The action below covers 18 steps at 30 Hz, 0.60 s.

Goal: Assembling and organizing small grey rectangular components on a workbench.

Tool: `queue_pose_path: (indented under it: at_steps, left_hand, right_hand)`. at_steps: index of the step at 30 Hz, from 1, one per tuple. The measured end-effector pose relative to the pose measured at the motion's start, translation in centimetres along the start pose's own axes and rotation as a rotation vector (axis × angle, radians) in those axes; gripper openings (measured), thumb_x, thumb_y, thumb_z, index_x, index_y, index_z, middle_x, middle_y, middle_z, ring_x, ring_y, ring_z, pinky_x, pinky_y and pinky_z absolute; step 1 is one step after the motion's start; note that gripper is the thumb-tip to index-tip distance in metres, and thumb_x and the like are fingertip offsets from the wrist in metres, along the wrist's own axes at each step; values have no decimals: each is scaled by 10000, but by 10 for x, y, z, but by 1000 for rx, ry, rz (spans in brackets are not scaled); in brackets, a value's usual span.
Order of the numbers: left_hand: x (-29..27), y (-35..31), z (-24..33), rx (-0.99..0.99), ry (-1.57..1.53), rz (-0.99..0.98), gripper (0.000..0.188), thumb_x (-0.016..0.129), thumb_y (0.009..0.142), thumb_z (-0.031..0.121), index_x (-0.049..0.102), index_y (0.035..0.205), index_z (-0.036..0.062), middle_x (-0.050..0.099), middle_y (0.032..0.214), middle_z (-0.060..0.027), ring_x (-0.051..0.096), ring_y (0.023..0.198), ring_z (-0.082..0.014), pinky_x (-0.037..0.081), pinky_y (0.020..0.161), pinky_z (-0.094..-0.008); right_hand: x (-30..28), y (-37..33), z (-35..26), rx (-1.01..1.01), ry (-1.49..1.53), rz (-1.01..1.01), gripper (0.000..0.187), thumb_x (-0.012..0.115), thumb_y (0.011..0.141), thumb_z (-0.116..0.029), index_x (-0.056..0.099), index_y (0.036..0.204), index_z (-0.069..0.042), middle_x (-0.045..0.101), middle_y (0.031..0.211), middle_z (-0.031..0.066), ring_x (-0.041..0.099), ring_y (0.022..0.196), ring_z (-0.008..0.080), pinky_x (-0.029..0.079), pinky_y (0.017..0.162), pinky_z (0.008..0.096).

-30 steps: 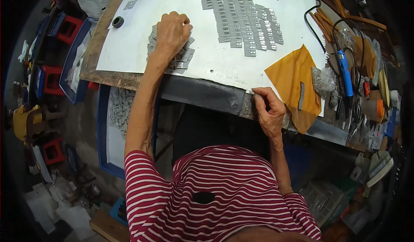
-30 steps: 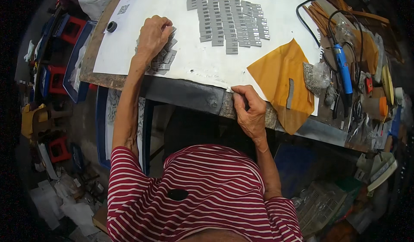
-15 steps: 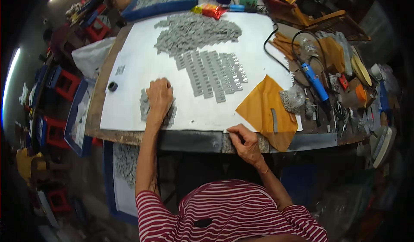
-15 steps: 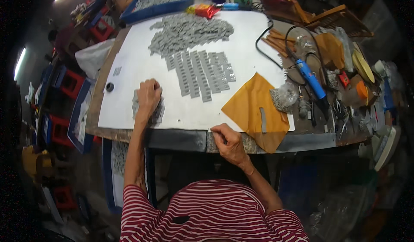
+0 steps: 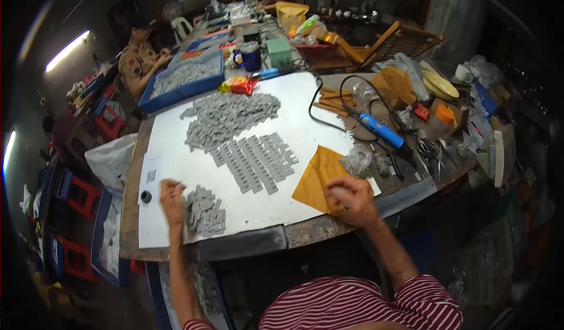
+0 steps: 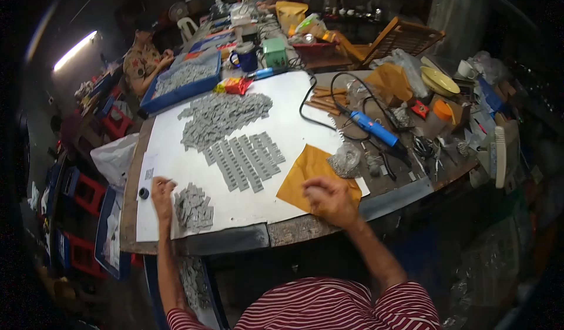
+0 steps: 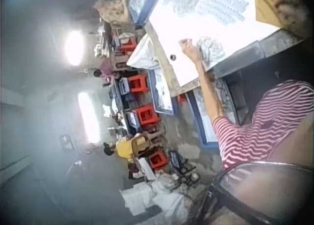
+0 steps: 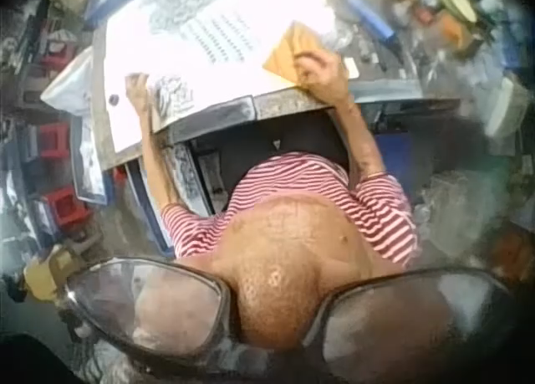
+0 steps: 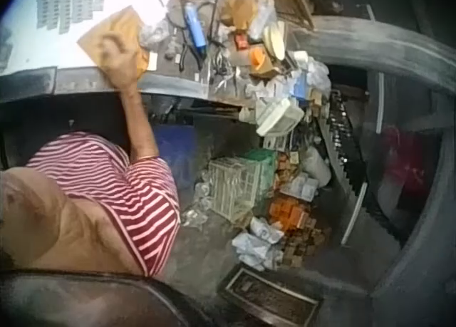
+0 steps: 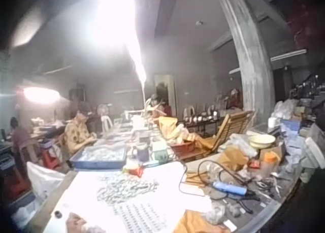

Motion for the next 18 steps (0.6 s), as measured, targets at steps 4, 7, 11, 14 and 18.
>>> queue_pose_path:
  at_steps: [4,7,11,14,18]
  left_hand:
    - [-96,20,-31,-43,-137,175,134,533,812,100,511,914,15,589,699,-34,513,588,-74,399,525,-201]
    - [-168,39,-49,-152,-68,336,189,538,835,142,543,984,26,589,746,-21,496,596,-57,372,513,-176]
    - [-314,43,-75,-164,-209,598,265,567,815,148,547,1060,49,610,829,-32,520,616,-66,389,512,-178]
    - [-408,26,-106,-266,-120,770,298,569,801,183,567,1083,89,617,890,-7,544,714,-82,408,587,-207]
    - [-513,-17,-118,-336,29,937,311,578,757,256,612,1041,137,610,976,9,533,817,-98,373,646,-228]
  right_hand:
    - [-70,33,-47,-147,-17,131,223,529,838,-171,580,970,2,595,838,36,547,693,72,449,621,200]
    - [-130,56,-90,-270,-109,216,273,499,855,-260,554,1003,-37,572,899,30,538,801,73,436,694,205]
    - [-208,83,-153,-504,-147,279,307,495,853,-301,552,1048,-71,574,954,14,540,867,96,413,800,243]
    - [-267,81,-202,-531,-190,419,348,509,844,-286,540,1116,-72,576,1079,22,541,971,113,393,858,261]
    - [-346,72,-235,-566,-122,500,412,508,847,-296,511,1186,-61,556,1154,46,522,1048,126,383,885,267]
Point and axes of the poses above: each hand's wrist, its own y-axis towards the middle knuckle, its own x-axis out of the palm, z = x × y, the point moved 1 cm from there along y, towards the middle knuckle
